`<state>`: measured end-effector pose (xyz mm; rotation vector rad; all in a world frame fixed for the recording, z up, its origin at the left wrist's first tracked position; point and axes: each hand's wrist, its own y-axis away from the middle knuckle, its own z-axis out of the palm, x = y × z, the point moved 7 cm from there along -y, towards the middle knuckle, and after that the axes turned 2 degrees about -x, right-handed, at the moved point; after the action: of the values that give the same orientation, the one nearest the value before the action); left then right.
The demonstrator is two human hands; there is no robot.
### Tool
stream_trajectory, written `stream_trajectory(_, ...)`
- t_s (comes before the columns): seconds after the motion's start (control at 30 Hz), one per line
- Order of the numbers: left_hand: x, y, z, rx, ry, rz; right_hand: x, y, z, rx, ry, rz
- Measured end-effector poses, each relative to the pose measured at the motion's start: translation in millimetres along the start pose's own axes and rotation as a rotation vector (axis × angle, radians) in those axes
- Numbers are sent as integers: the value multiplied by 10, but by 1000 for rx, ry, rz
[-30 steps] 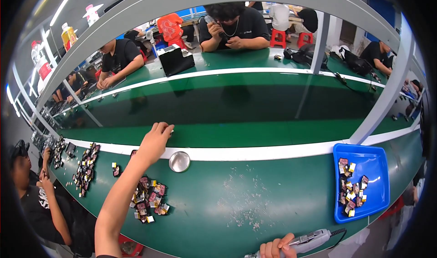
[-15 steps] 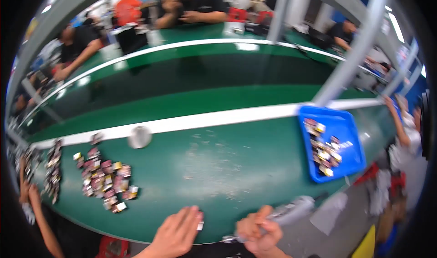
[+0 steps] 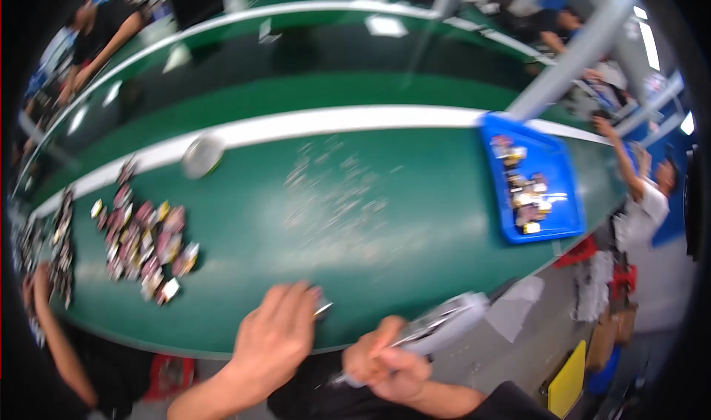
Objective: Assembling small electronic components using an electric screwdriver.
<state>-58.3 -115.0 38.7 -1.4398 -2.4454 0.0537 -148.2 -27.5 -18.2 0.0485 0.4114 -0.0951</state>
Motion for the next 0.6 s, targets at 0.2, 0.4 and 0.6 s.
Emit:
stream_trajectory(0.2,38,85,121,147,-53,43,169,-9,-51,155,297,68)
stream_trajectory(0.4,179,230,152,185,-13,57,280,33,-81,260,244,117)
stream_trajectory(0.6,235,249,171,92,59,4,229,28,-97,204,248,128)
